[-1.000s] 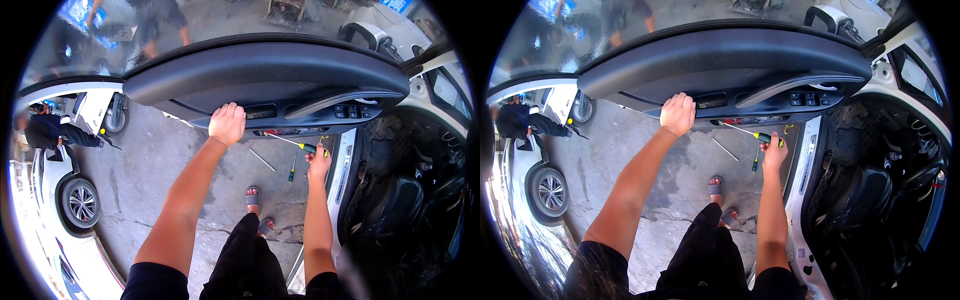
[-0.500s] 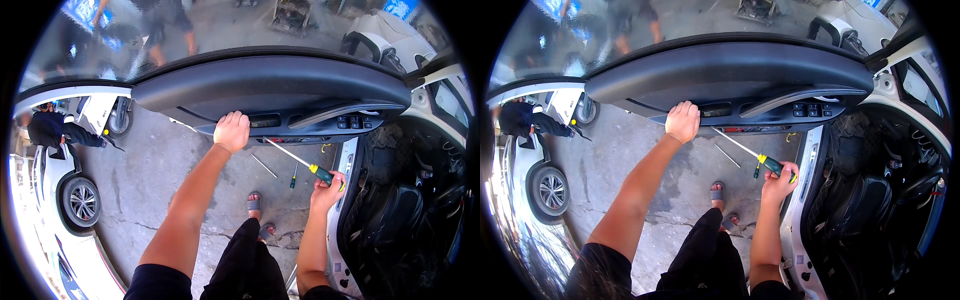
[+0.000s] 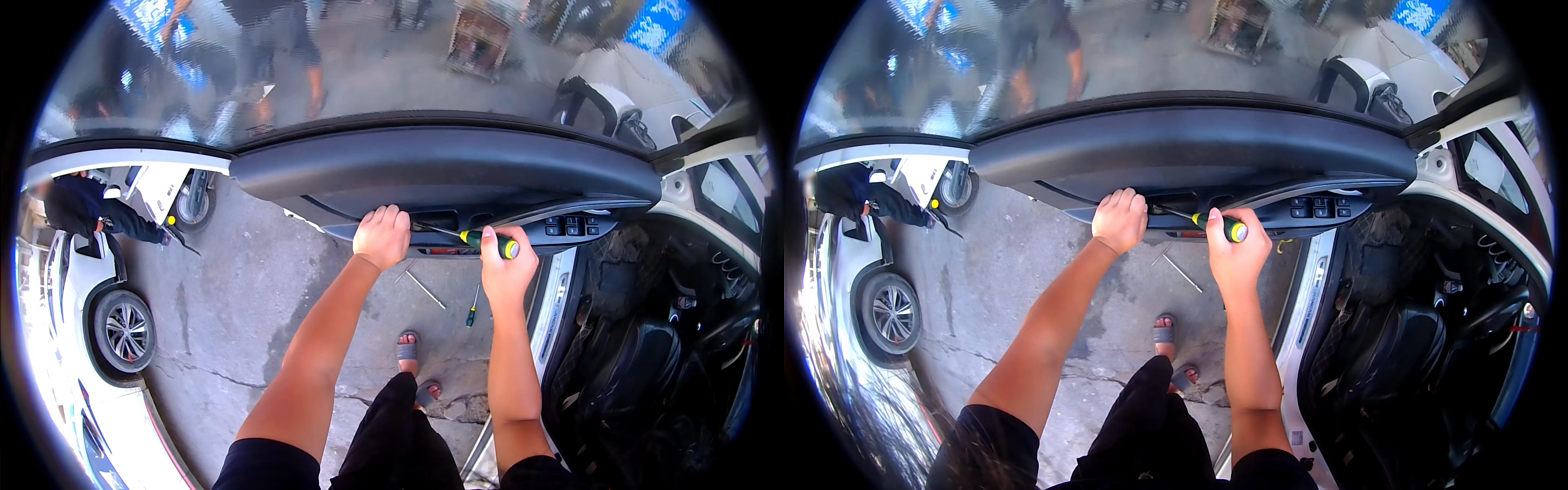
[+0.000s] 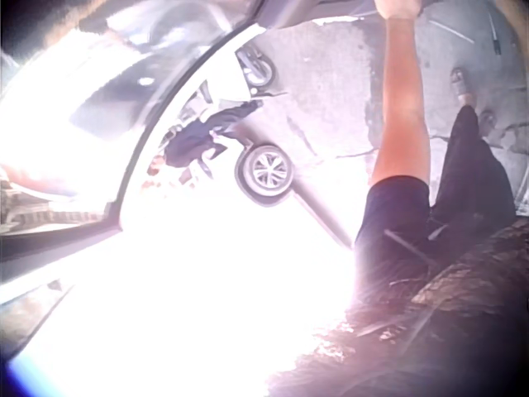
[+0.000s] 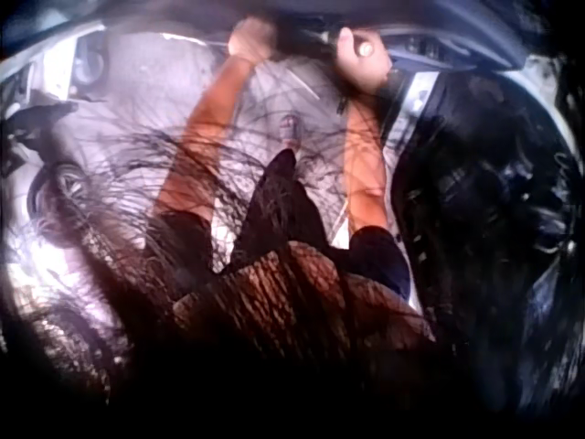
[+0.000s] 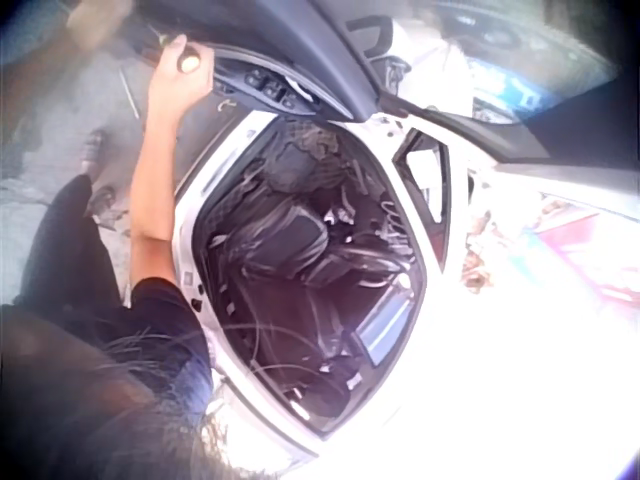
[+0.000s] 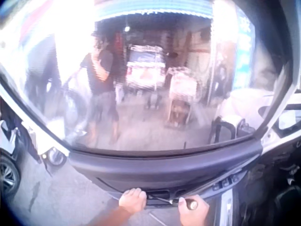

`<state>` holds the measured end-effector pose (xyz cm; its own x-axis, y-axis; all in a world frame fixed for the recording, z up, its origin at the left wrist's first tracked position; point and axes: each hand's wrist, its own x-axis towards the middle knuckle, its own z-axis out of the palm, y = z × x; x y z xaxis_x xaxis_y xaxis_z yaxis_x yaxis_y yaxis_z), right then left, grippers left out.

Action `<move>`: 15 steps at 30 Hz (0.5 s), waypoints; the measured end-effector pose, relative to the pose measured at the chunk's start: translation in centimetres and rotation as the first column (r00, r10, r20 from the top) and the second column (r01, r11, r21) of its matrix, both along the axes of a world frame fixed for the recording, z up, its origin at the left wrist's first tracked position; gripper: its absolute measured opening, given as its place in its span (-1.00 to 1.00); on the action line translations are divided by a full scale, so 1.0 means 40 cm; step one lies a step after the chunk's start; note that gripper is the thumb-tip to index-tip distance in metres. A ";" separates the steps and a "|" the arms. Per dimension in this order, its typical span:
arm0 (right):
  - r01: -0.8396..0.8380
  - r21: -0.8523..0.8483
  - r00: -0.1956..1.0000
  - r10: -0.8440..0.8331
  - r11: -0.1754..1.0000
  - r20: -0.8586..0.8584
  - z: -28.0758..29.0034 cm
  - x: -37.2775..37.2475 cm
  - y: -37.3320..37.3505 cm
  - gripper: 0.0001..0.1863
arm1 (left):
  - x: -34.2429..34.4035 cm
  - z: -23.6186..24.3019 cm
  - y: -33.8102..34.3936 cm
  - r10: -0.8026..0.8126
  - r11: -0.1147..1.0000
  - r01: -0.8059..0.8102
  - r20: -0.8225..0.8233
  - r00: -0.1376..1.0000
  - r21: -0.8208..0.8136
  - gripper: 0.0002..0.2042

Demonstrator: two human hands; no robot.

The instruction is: The person uses a screwdriver to remove screws from the interior car door panel, including the door handle and lower trim. They then pry the panel loose and detach it from the door frame.

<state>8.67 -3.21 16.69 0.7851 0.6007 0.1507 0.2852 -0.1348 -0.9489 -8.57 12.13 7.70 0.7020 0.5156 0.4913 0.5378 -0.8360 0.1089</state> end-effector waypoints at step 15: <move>-0.047 -0.010 0.999 0.048 0.999 0.016 0.018 -0.002 0.003 -0.75 | 0.004 0.007 -0.003 -0.010 1.000 0.010 0.018 1.000 0.003 -0.88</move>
